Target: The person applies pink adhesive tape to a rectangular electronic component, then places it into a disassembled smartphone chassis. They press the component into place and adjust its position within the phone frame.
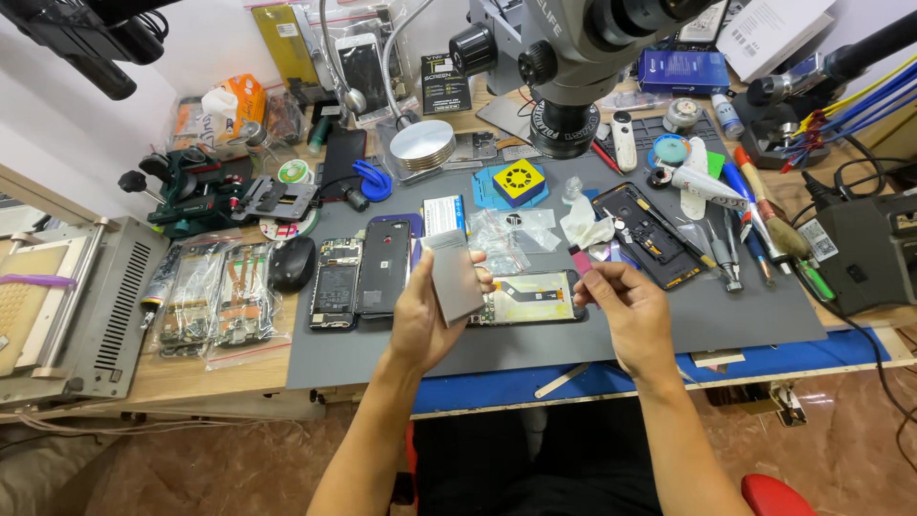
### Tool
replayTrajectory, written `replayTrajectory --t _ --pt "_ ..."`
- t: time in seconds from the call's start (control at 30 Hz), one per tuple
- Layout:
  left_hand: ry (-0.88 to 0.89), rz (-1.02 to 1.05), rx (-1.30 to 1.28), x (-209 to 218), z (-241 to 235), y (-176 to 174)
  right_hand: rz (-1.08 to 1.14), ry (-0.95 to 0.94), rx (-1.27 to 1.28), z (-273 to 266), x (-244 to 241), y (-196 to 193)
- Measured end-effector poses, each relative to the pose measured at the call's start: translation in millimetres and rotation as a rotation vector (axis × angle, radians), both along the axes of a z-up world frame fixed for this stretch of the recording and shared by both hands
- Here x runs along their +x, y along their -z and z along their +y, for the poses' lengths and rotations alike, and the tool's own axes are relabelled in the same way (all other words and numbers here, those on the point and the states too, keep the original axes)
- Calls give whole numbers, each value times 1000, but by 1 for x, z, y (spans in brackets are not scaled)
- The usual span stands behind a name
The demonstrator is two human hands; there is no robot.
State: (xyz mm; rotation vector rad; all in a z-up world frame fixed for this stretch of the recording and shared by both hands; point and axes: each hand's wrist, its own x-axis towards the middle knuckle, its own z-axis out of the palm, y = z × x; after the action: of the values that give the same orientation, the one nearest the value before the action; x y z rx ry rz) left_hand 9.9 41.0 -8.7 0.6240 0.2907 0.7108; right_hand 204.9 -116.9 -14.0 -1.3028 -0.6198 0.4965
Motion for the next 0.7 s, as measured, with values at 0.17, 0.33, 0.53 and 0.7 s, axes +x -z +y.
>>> replayTrajectory --t 0.17,0.33,0.53,0.7 --pt "-149 335 992 -22 -8 -34 38 -100 -16 1 -4 -16" --pt "-354 521 1508 -31 -21 -43 72 -390 83 -3 5 -31" --pt "-287 498 1665 -37 -27 -48 76 -597 68 4 0 -46" --pt "-302 511 1758 -39 -26 -45 -36 -641 -46 8 4 -47"
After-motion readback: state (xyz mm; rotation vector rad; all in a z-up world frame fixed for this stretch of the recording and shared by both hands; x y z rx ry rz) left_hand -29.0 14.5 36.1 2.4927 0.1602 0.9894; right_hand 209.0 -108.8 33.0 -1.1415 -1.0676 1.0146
